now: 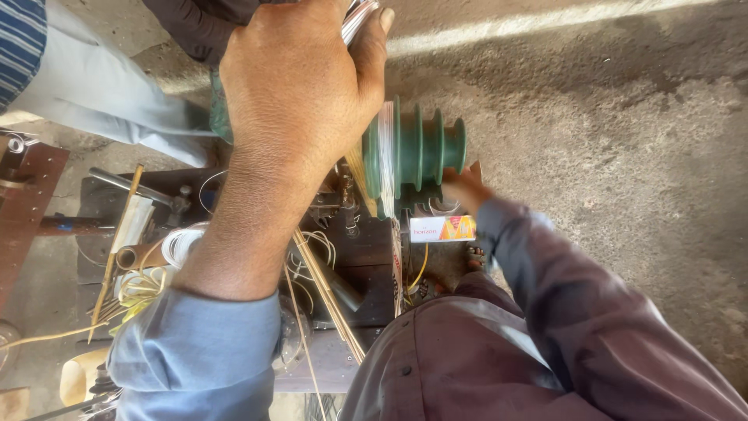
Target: The person winds white wire onto a green spool mounted on a hand-cranked winding machine. They hold the spool steady, turn the crank with one hand while guiding the wire with the other, and periodically pull and reposition the wire as it builds up on the reel.
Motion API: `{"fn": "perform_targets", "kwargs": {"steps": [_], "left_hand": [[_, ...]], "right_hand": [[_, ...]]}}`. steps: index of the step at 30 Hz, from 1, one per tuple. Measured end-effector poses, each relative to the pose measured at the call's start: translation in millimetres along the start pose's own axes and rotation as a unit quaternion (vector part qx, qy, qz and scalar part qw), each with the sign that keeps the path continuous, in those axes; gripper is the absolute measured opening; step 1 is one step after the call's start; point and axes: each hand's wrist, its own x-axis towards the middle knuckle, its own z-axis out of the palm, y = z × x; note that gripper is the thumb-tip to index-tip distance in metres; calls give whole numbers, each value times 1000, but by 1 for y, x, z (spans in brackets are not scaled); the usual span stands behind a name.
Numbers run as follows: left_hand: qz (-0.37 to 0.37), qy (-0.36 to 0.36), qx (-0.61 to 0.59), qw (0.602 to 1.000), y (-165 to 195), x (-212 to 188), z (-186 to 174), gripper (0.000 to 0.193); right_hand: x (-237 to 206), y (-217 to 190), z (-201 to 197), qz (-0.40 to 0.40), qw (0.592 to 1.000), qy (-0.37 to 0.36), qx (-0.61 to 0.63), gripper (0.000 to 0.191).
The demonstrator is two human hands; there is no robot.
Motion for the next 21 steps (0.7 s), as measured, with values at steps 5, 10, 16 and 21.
{"fn": "perform_targets", "kwargs": {"steps": [5,10,16,21], "left_hand": [[7,12,-4,1000,0,1,2,26],[9,-8,6,1000,-3,5,6,24],[-6,-22,6,1000,-2,4,2,22],[-2,-2,-5,1000,-2,3,2,25]], "right_hand": [[-99,54,59,-296,895,0,-334,17],[-185,-80,31,-568,612,43,-549,18],[-93,-203,-38,-575,713,117,-384,36],[21,-77,-32,-355,890,48,-282,24]]}}
